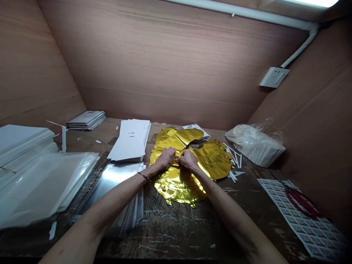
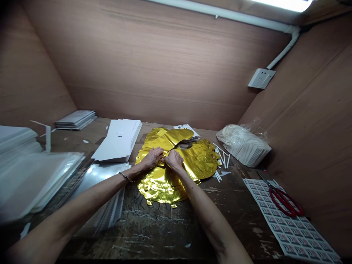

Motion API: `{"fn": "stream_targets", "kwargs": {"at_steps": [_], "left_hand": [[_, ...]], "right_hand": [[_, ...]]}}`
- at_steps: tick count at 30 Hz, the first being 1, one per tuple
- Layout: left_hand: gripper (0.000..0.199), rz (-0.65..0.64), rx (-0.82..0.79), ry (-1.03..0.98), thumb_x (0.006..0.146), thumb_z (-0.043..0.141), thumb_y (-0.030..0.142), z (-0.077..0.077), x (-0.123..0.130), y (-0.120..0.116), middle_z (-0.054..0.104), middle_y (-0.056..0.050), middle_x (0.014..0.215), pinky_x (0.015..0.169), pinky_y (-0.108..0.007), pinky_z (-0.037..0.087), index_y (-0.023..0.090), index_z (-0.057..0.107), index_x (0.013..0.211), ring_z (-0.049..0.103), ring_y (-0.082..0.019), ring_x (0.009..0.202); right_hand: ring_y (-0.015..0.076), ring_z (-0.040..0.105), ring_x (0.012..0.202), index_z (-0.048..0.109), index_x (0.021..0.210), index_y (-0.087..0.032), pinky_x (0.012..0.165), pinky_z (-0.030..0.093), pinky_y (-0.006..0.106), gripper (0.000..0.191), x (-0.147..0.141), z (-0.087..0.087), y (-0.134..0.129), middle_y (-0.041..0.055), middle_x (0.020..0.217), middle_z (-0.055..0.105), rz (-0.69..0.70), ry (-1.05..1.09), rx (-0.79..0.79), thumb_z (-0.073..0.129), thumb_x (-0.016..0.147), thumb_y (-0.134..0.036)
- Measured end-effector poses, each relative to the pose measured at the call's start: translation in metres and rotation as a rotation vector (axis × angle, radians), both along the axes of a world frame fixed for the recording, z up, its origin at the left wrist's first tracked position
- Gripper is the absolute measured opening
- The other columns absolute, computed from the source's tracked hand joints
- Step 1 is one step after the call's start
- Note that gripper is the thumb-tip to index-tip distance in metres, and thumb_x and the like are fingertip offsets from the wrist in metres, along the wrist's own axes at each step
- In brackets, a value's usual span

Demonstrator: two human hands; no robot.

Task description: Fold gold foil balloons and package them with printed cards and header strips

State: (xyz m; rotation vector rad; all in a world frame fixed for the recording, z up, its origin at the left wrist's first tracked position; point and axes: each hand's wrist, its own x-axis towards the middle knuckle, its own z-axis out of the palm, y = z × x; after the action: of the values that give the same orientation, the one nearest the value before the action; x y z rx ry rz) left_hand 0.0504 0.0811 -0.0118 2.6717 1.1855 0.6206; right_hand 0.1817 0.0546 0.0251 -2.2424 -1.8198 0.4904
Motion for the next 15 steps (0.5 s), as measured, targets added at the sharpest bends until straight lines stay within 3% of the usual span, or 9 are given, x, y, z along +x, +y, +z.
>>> {"fn": "stream_targets", "kwargs": {"at_steps": [9, 15], "left_hand": [[0.010, 0.058, -0.020, -0.034, 0.077, 0.037, 0.016, 0.006, -0.001, -0.003, 0.051, -0.005, 0.083, 0.081, -0.036, 0.033, 0.014, 0.047, 0.076, 0.045, -0.017, 0.082], [0.011, 0.065, -0.013, -0.035, 0.077, 0.037, 0.016, 0.002, 0.000, -0.002, 0.052, -0.006, 0.085, 0.081, -0.035, 0.032, 0.014, 0.047, 0.077, 0.044, -0.018, 0.083]], "right_hand": [[0.0199, 0.058, 0.076, 0.062, 0.073, -0.018, 0.054, 0.038, 0.024, 0.031, -0.005, 0.005, 0.013, 0.0057, 0.079, 0.063, 0.046, -0.026, -0.029, 0.064, 0.050, -0.038], [0.0202, 0.058, 0.077, 0.063, 0.077, -0.016, 0.056, 0.039, 0.023, 0.032, -0.005, 0.010, 0.022, 0.0071, 0.080, 0.063, 0.061, -0.051, -0.079, 0.066, 0.048, -0.031]]}}
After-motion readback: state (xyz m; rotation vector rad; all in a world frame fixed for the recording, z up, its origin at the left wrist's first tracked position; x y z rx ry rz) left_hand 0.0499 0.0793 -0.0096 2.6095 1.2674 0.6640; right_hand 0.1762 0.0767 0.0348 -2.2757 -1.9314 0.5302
